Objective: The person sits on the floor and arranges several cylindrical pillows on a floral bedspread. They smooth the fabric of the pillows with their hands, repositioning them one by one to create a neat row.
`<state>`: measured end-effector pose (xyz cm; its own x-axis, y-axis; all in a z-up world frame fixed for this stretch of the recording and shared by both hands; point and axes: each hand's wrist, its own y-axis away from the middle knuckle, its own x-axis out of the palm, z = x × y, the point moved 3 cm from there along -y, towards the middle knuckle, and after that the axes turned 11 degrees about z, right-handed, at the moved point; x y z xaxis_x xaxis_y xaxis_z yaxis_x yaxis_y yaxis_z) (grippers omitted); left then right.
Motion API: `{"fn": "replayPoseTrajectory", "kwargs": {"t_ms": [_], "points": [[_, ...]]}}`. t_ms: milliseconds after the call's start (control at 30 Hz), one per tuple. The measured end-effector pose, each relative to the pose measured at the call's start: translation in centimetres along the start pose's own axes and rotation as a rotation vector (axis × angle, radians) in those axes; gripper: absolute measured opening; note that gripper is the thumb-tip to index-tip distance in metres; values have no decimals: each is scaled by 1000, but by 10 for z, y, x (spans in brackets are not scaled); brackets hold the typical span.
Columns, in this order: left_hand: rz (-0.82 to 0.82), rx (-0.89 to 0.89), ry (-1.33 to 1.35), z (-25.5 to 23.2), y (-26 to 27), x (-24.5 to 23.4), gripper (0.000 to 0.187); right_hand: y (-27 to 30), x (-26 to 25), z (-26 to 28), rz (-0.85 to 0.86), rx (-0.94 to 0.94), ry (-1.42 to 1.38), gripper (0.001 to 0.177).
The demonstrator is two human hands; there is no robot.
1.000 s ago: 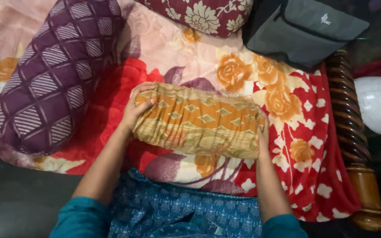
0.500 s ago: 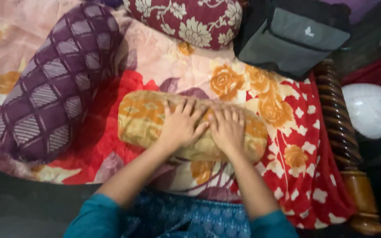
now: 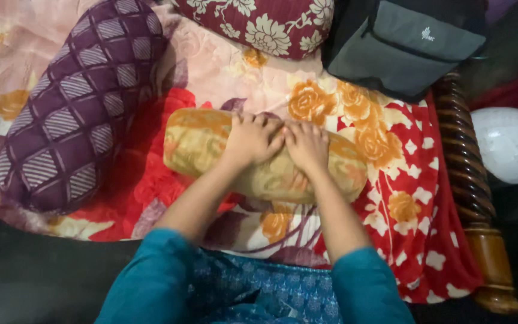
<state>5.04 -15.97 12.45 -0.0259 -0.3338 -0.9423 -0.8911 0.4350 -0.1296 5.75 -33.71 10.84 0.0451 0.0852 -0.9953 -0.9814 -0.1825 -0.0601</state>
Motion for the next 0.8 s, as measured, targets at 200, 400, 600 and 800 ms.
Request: {"fn": "replayPoseTrajectory", "kwargs": {"t_ms": [200,400,600,800], "points": [[-327,148,-70,-40,116,-2,58,131,-38,53,-275,-95,31,49],[-429,196,-186,-31,137,4,61,144,-28,70,-346,-193,173,51],[-290,109,-95,2,25,-10,55,23,-29,31,-254,-159,74,44],[-40,12,-103,17,-53,-23,53,-55,-21,1,-78,-120,-51,40]]}}
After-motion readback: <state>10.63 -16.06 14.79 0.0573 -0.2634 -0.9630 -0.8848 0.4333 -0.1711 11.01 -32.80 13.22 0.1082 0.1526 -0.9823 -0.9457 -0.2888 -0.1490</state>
